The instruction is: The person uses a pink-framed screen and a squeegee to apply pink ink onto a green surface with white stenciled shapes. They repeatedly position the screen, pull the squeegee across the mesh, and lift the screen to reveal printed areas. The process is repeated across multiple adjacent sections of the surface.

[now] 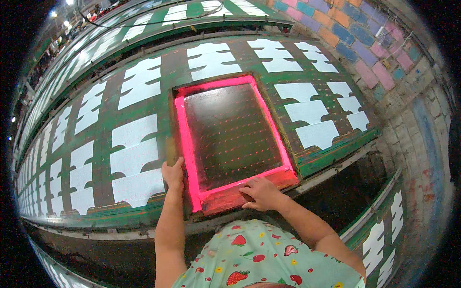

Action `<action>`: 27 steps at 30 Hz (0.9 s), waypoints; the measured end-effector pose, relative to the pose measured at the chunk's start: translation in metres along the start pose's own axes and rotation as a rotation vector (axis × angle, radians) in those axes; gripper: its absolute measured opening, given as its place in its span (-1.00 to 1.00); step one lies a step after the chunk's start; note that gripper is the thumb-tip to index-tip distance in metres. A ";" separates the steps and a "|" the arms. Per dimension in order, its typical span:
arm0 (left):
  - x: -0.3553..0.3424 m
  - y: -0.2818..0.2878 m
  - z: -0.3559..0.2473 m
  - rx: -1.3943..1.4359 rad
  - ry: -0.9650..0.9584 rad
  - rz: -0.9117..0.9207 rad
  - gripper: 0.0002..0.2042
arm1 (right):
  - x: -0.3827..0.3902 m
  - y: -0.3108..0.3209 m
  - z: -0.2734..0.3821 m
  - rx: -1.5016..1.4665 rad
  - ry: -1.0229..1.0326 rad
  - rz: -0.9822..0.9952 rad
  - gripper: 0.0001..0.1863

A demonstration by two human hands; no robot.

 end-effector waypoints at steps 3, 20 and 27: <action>0.001 0.000 -0.010 0.140 0.040 0.008 -0.59 | 0.007 0.010 -0.044 -0.142 -0.177 -0.173 -0.45; 0.059 -0.109 -0.151 0.236 -0.070 -0.036 -0.63 | 0.102 0.041 -0.314 -0.333 -1.011 -0.516 -0.36; 0.157 -0.273 -0.166 0.266 -0.009 -0.069 -0.67 | 0.176 0.110 -0.477 -0.403 -1.093 -0.521 -0.33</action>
Point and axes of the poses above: each hand's wrist, its own x-axis away from the middle knuckle, its own y-axis out of the back of the hand, z = x × y, the point moved 1 cm from there along -x, towards the middle knuckle, and after that the axes turned 8 degrees about -y, right-handed, at the moved point
